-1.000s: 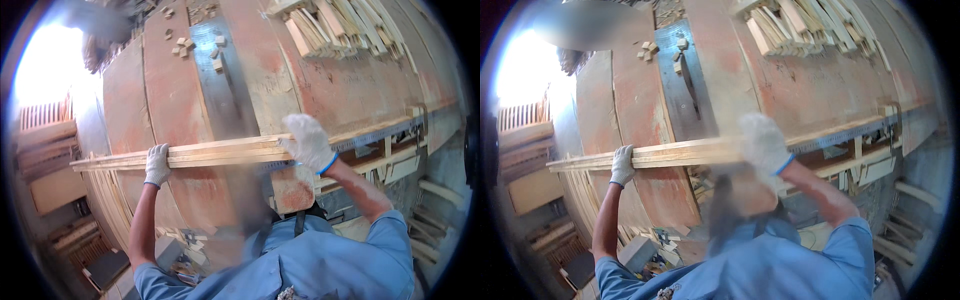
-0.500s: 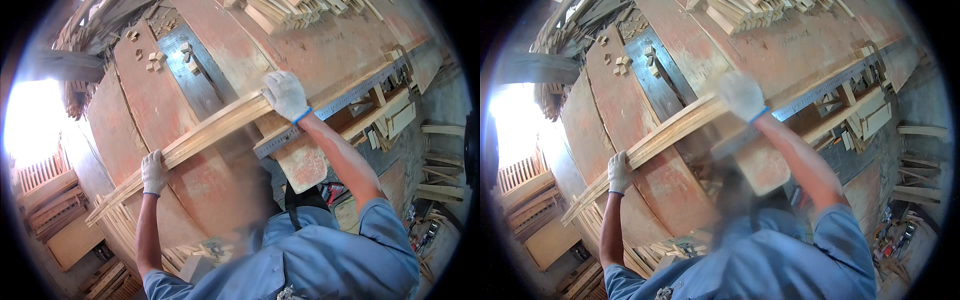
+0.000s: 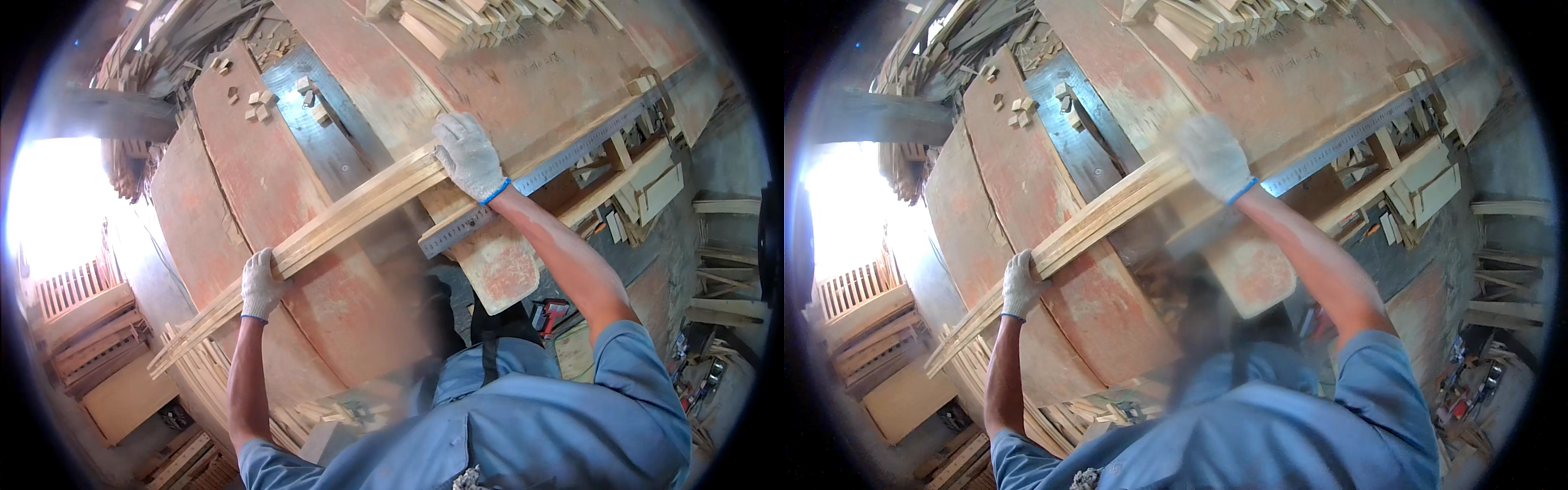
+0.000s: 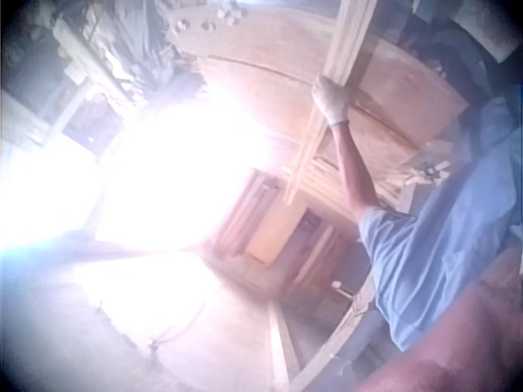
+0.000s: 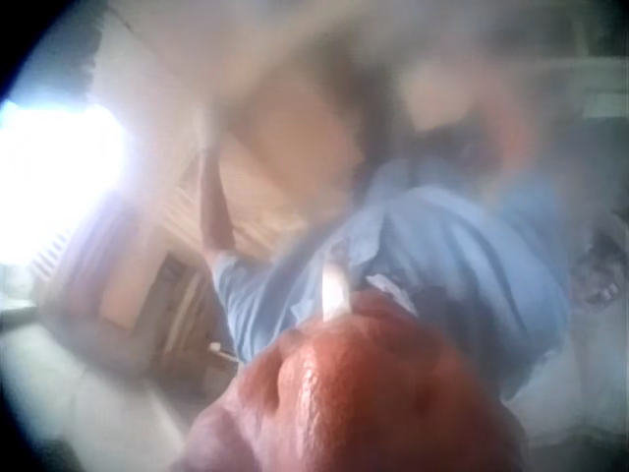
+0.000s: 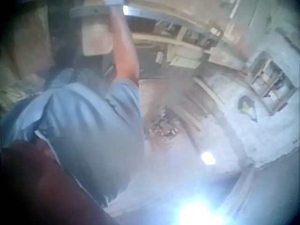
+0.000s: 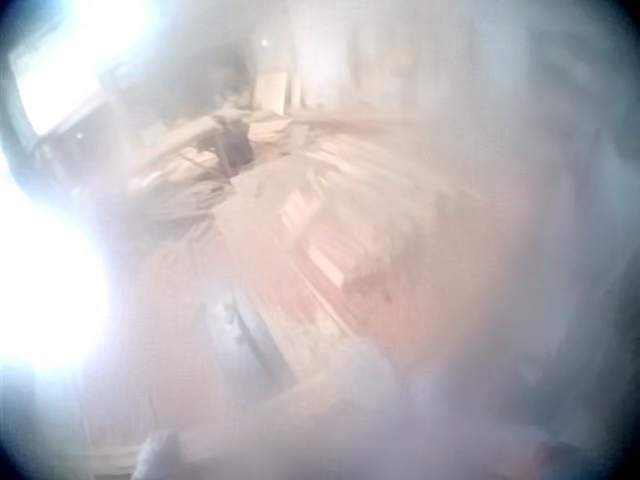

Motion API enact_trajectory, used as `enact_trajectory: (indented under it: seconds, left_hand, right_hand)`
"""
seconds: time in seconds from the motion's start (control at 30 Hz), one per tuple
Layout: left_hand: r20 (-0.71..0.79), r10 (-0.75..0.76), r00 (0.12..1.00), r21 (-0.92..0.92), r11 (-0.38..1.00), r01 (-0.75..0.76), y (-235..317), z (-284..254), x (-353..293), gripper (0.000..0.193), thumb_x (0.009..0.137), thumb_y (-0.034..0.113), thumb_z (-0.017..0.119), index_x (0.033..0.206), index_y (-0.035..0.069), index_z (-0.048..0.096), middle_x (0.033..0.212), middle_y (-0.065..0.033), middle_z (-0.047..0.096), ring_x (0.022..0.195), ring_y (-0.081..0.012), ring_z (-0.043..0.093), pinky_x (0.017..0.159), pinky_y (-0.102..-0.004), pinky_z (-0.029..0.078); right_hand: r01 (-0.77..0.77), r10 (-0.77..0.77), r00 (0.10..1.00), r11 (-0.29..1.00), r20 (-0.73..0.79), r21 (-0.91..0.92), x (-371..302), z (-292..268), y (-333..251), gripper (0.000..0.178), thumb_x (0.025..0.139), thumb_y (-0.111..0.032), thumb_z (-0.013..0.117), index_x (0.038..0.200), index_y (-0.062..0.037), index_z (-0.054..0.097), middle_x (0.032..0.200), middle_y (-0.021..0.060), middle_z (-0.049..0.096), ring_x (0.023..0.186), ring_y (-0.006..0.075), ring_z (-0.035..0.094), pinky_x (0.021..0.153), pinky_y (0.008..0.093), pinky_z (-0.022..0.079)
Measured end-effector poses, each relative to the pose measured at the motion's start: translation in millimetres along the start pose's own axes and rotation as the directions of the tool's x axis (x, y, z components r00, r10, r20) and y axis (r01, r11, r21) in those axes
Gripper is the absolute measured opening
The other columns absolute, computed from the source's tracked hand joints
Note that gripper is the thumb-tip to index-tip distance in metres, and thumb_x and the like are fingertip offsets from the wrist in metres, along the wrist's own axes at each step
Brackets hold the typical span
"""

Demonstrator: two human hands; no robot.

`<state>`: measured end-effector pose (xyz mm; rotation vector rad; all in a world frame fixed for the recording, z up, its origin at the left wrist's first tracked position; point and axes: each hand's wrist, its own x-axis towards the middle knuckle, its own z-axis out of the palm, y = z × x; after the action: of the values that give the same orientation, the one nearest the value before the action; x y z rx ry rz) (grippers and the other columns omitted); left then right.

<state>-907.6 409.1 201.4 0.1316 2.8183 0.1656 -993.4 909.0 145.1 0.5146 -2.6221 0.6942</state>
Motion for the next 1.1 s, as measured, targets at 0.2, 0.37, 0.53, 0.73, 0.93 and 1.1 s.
enact_trajectory:
  seconds: [0.2,0.37,0.53,0.73,0.93,1.1]
  left_hand:
    - [-0.031,-0.005,1.000,0.016,1.000,0.005,4,-5,-2,0.063,0.070,0.018,0.086,0.125,0.006,0.060,0.116,-0.0163,0.065,0.114,-0.0401,0.061,0.101,-0.0491,0.050]
    - [0.024,-0.008,1.000,0.047,0.999,0.007,-13,5,2,0.069,0.070,0.019,0.087,0.132,0.006,0.058,0.122,-0.0171,0.065,0.119,-0.0408,0.060,0.105,-0.0493,0.050]
    - [-0.004,0.022,1.000,0.087,0.996,-0.022,-22,1,1,0.073,0.070,0.020,0.088,0.134,0.005,0.057,0.126,-0.0173,0.065,0.121,-0.0409,0.059,0.107,-0.0494,0.049]
    - [0.010,-0.022,1.000,0.134,0.991,0.020,-42,-5,8,0.073,0.071,0.018,0.086,0.136,0.004,0.057,0.129,-0.0175,0.065,0.123,-0.0402,0.058,0.110,-0.0488,0.047]
    - [0.049,-0.091,0.995,0.175,0.981,0.081,-59,-9,17,0.070,0.070,0.018,0.085,0.133,0.004,0.059,0.125,-0.0170,0.066,0.121,-0.0403,0.059,0.109,-0.0484,0.047]
    - [0.000,0.032,0.999,0.187,0.982,-0.031,-67,-12,23,0.070,0.069,0.018,0.085,0.132,0.003,0.059,0.118,-0.0148,0.067,0.115,-0.0389,0.060,0.105,-0.0471,0.047]
  right_hand:
    - [-0.087,0.094,0.989,0.994,0.114,-0.062,-33,-35,-31,0.056,0.089,-0.020,0.076,0.135,0.0052,0.058,0.144,0.0266,0.055,0.137,0.0461,0.049,0.120,0.0556,0.037]
    - [-0.098,0.114,0.980,0.990,0.161,-0.104,-49,-13,-23,0.067,0.089,-0.027,0.076,0.143,0.0072,0.054,0.152,0.0294,0.051,0.146,0.0473,0.043,0.125,0.0572,0.031]
    - [-0.083,0.092,0.981,0.995,0.172,-0.058,-51,-7,-28,0.069,0.090,-0.030,0.075,0.144,0.0074,0.054,0.155,0.0290,0.049,0.150,0.0470,0.040,0.127,0.0569,0.029]
    - [-0.154,0.136,0.978,0.983,0.159,0.104,-33,0,-51,0.068,0.086,-0.028,0.077,0.141,0.0062,0.056,0.154,0.0267,0.050,0.147,0.0465,0.043,0.124,0.0579,0.032]
    - [-0.109,0.112,0.977,0.994,0.183,-0.026,-15,2,-58,0.067,0.092,-0.035,0.069,0.144,0.0062,0.059,0.152,0.0233,0.058,0.148,0.0364,0.047,0.128,0.0494,0.031]
    - [-0.091,0.087,0.995,0.992,0.058,0.086,-12,14,-55,0.063,0.079,-0.018,0.079,0.133,0.0057,0.059,0.147,0.0254,0.053,0.143,0.0452,0.046,0.123,0.0587,0.034]
